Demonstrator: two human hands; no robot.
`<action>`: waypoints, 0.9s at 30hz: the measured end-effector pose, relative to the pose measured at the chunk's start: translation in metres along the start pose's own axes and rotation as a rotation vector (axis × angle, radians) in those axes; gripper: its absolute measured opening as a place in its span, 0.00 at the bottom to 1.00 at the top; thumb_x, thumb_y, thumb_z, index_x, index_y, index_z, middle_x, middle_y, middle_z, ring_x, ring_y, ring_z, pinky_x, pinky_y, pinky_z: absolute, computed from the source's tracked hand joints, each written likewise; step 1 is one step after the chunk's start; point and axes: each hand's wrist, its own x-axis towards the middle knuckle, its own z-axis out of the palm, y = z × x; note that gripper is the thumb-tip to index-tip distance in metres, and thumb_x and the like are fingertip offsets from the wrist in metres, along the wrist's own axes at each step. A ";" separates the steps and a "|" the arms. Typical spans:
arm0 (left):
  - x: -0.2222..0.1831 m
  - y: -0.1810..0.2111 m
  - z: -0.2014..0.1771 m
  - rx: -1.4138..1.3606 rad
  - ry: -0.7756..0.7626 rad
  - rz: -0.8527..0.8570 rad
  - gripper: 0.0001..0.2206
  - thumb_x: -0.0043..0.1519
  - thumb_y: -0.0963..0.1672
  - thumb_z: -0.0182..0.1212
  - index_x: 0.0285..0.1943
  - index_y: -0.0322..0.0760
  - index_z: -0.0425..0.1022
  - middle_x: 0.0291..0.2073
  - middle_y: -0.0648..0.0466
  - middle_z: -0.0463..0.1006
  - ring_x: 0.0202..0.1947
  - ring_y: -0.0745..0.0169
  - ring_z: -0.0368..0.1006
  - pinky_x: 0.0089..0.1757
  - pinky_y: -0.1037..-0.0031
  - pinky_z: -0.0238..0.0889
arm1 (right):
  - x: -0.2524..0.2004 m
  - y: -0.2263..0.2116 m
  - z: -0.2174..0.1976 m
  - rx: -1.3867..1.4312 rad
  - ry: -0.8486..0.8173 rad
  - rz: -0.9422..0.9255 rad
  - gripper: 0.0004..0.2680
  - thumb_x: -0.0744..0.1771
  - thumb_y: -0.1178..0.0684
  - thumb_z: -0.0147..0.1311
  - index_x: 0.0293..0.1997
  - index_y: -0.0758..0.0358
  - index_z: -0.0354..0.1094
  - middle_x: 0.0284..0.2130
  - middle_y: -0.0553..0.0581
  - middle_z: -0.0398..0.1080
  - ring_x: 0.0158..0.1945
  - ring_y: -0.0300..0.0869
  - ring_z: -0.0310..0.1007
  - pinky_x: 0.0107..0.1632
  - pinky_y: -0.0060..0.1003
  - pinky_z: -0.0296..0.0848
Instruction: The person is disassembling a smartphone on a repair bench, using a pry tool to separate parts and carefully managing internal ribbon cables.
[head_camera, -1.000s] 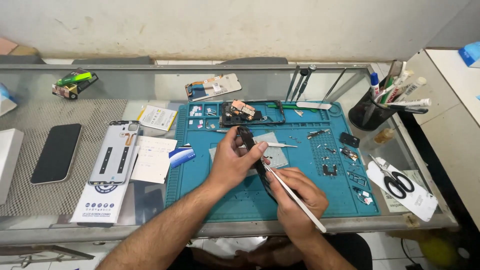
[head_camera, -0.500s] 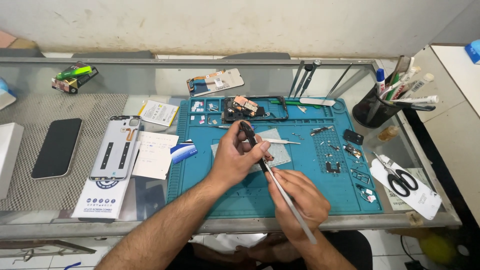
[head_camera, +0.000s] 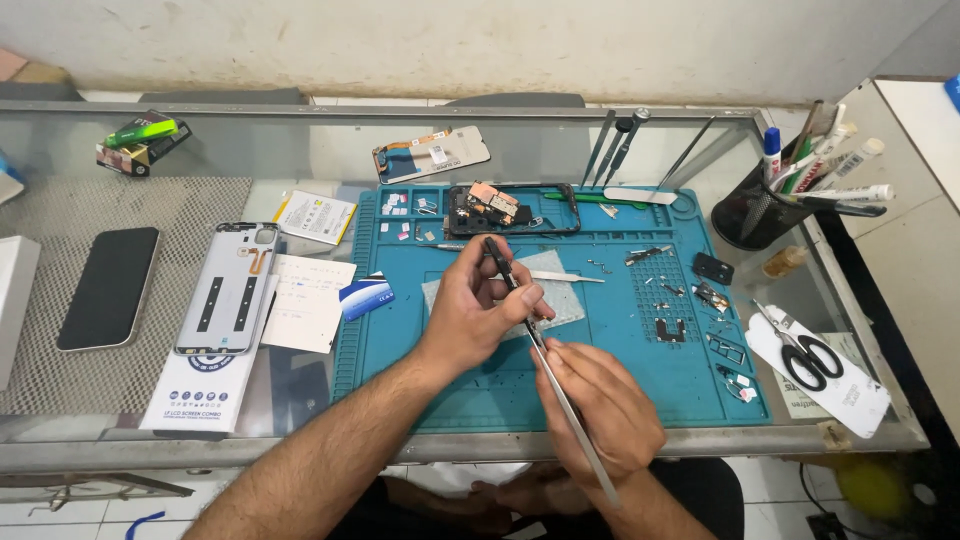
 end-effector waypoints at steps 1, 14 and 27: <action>0.000 0.000 0.000 0.000 0.000 -0.001 0.16 0.61 0.42 0.65 0.49 0.38 0.58 0.36 0.51 0.76 0.32 0.53 0.83 0.36 0.70 0.78 | 0.000 0.000 0.000 0.000 0.000 0.001 0.05 0.64 0.68 0.64 0.40 0.76 0.73 0.34 0.67 0.78 0.37 0.55 0.84 0.42 0.45 0.86; 0.003 -0.001 -0.002 -0.038 0.030 -0.063 0.12 0.63 0.42 0.62 0.49 0.38 0.61 0.35 0.54 0.77 0.33 0.50 0.85 0.30 0.73 0.75 | -0.005 0.008 0.000 0.137 0.058 0.138 0.04 0.62 0.69 0.64 0.36 0.75 0.73 0.33 0.69 0.77 0.36 0.55 0.84 0.44 0.46 0.89; 0.020 0.012 -0.015 -0.040 0.254 -0.060 0.28 0.61 0.53 0.63 0.61 0.27 0.65 0.30 0.39 0.77 0.27 0.42 0.82 0.30 0.53 0.83 | -0.011 0.098 -0.034 0.558 0.221 0.818 0.07 0.72 0.56 0.50 0.42 0.72 0.64 0.33 0.69 0.69 0.33 0.46 0.73 0.37 0.41 0.80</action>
